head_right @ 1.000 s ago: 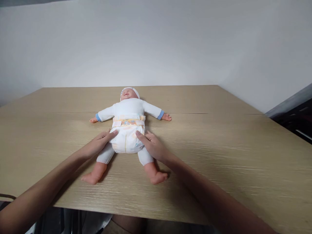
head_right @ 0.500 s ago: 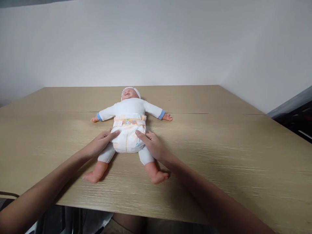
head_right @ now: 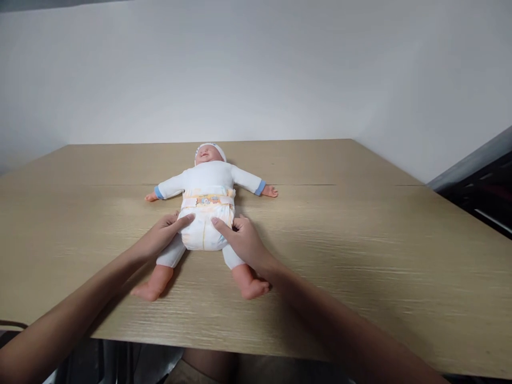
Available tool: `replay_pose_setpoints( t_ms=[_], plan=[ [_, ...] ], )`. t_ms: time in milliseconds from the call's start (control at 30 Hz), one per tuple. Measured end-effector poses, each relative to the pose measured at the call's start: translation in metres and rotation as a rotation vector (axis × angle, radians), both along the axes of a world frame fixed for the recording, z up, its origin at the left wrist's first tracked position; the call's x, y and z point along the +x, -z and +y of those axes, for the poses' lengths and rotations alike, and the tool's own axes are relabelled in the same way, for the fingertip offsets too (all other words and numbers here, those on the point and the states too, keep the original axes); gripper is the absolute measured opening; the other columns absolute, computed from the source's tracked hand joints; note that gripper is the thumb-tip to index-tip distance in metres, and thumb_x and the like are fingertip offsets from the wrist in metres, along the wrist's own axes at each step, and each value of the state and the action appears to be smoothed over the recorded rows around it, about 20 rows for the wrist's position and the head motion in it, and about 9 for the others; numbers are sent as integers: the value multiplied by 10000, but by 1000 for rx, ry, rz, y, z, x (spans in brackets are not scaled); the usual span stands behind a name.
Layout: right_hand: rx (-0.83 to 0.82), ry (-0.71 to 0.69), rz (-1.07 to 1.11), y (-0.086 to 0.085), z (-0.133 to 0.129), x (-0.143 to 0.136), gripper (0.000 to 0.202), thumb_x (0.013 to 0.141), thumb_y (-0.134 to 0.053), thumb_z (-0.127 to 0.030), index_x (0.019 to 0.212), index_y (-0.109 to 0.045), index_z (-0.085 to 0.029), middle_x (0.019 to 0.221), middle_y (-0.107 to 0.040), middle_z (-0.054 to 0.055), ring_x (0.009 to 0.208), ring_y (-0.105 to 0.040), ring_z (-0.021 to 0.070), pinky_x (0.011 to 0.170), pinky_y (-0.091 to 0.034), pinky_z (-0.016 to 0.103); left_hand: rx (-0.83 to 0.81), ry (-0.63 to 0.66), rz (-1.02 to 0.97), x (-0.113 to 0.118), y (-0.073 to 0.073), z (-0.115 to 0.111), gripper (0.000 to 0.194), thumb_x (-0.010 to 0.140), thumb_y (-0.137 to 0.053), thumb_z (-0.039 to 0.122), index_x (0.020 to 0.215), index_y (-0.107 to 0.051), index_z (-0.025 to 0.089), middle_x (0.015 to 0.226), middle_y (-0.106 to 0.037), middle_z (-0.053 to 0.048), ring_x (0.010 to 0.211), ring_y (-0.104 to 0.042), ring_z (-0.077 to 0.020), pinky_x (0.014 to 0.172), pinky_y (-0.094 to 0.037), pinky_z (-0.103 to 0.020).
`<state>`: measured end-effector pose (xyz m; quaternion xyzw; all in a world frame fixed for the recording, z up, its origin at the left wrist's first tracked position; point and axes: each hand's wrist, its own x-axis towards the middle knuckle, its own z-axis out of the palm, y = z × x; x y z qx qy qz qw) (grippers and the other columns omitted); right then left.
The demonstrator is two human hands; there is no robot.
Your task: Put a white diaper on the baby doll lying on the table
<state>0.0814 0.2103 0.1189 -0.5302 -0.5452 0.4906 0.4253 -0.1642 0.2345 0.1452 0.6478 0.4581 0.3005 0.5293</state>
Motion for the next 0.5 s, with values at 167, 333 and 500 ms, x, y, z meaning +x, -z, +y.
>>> replay_pose_setpoints(
  t_ms=[167, 333, 500],
  plan=[
    [52, -42, 10, -10, -2, 0, 513, 892, -808, -648, 1076, -860, -172, 1210, -832, 127, 1091, -778, 305, 871, -635, 371, 9, -36, 13, 1, 2, 0, 609, 1026, -643, 703, 745, -694, 165, 909, -705, -89, 818, -564, -219, 727, -422, -338],
    [72, -83, -10, -16, -4, 2, 435, 873, -851, -557, 1116, -855, -196, 1295, -819, 115, 1170, -783, 325, 971, -646, 403, -6, 2, -53, 2, 1, 0, 581, 1036, -655, 682, 814, -730, 150, 962, -739, -90, 837, -601, -214, 781, -458, -336],
    [63, -85, -30, -13, -2, 4, 442, 880, -859, -540, 1143, -843, -186, 1290, -822, 121, 1170, -787, 327, 991, -647, 418, -10, 19, -83, 1, 4, 2, 559, 1043, -654, 664, 872, -772, 145, 1059, -771, -115, 914, -648, -245, 855, -495, -365]
  ],
)
